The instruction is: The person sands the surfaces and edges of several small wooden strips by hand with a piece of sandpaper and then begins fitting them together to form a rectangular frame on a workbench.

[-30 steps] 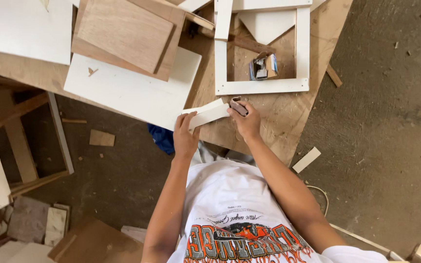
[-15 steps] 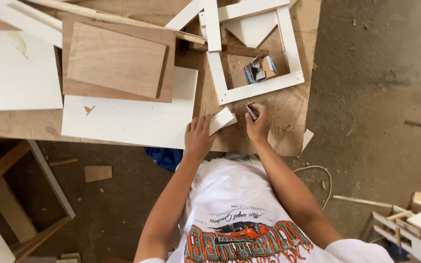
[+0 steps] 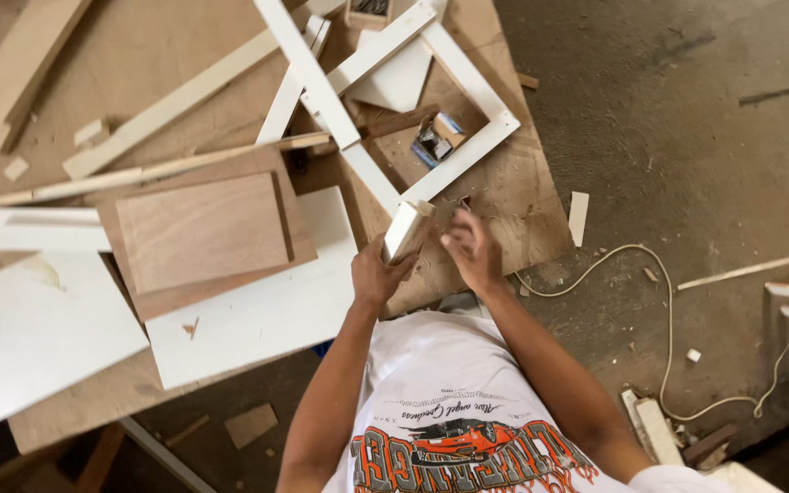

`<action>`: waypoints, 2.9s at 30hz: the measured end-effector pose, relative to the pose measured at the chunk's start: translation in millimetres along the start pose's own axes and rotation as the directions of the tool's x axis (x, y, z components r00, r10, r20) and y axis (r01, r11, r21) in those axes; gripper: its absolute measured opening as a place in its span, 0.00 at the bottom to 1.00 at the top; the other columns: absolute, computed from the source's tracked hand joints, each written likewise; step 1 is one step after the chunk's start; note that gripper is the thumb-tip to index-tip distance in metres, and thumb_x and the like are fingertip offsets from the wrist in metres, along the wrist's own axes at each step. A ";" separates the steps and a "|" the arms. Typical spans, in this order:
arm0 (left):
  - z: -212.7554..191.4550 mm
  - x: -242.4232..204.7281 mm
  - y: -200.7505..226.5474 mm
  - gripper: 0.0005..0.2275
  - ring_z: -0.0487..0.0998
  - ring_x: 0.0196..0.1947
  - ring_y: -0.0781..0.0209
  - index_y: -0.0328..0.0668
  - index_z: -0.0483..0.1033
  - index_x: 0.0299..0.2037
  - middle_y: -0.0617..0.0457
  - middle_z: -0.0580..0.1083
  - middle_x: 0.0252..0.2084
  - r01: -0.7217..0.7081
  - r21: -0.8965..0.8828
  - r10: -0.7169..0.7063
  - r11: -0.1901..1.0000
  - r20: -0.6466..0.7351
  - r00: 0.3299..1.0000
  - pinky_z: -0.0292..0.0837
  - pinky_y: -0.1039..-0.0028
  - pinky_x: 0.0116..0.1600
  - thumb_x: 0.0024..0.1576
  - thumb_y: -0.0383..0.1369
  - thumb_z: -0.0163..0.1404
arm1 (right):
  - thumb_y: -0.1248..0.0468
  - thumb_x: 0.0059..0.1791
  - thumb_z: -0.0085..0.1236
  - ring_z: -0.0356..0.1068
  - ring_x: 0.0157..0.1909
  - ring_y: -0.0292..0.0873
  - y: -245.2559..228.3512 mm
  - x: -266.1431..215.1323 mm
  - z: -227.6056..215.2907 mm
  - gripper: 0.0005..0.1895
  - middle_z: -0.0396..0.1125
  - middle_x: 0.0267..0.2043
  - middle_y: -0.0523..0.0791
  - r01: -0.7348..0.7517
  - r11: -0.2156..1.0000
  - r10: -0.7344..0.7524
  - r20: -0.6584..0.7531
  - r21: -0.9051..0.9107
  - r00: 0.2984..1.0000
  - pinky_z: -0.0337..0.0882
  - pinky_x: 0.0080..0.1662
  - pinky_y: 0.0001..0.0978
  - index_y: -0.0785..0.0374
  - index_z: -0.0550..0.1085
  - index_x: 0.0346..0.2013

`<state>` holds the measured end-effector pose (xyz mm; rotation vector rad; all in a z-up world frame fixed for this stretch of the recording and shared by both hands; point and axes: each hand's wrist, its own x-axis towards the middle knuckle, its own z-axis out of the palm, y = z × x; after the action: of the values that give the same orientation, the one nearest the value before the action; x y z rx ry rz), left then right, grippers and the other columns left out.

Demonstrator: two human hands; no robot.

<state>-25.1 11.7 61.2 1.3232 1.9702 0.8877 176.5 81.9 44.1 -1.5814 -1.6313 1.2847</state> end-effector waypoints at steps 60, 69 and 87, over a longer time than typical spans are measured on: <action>-3.8 2.3 128.8 0.45 0.76 0.58 0.50 0.38 0.63 0.71 0.40 0.72 0.63 -0.428 -0.361 0.451 0.828 -0.023 0.892 0.76 0.65 0.58 0.40 0.38 0.70 | 0.67 0.44 0.67 0.76 0.52 0.44 -126.8 43.8 -98.5 0.29 0.73 0.51 0.52 -0.082 0.666 -0.168 0.257 0.742 0.952 0.82 0.51 0.38 0.68 0.67 0.58; 31.0 -14.6 44.6 0.28 0.76 0.42 0.56 0.32 0.70 0.64 0.43 0.77 0.44 0.424 -0.665 -0.170 0.615 0.413 0.895 0.76 0.68 0.47 0.53 0.32 0.63 | 0.65 0.41 0.71 0.73 0.48 0.42 -43.5 19.9 -1.0 0.32 0.71 0.48 0.48 -0.094 0.833 -0.007 0.179 0.546 0.984 0.78 0.47 0.37 0.66 0.68 0.57; 31.3 -12.1 20.8 0.31 0.85 0.36 0.55 0.32 0.61 0.64 0.39 0.82 0.38 0.293 -0.513 -0.097 0.807 0.374 0.922 0.82 0.71 0.45 0.51 0.31 0.61 | 0.56 0.46 0.69 0.72 0.54 0.41 -4.9 15.7 19.1 0.33 0.71 0.52 0.45 -0.159 0.860 0.018 0.282 0.485 0.959 0.76 0.52 0.34 0.62 0.68 0.61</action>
<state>14.3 12.4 60.3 0.8342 1.3956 0.9687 154.8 92.4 36.8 -1.2043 -1.2224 1.8636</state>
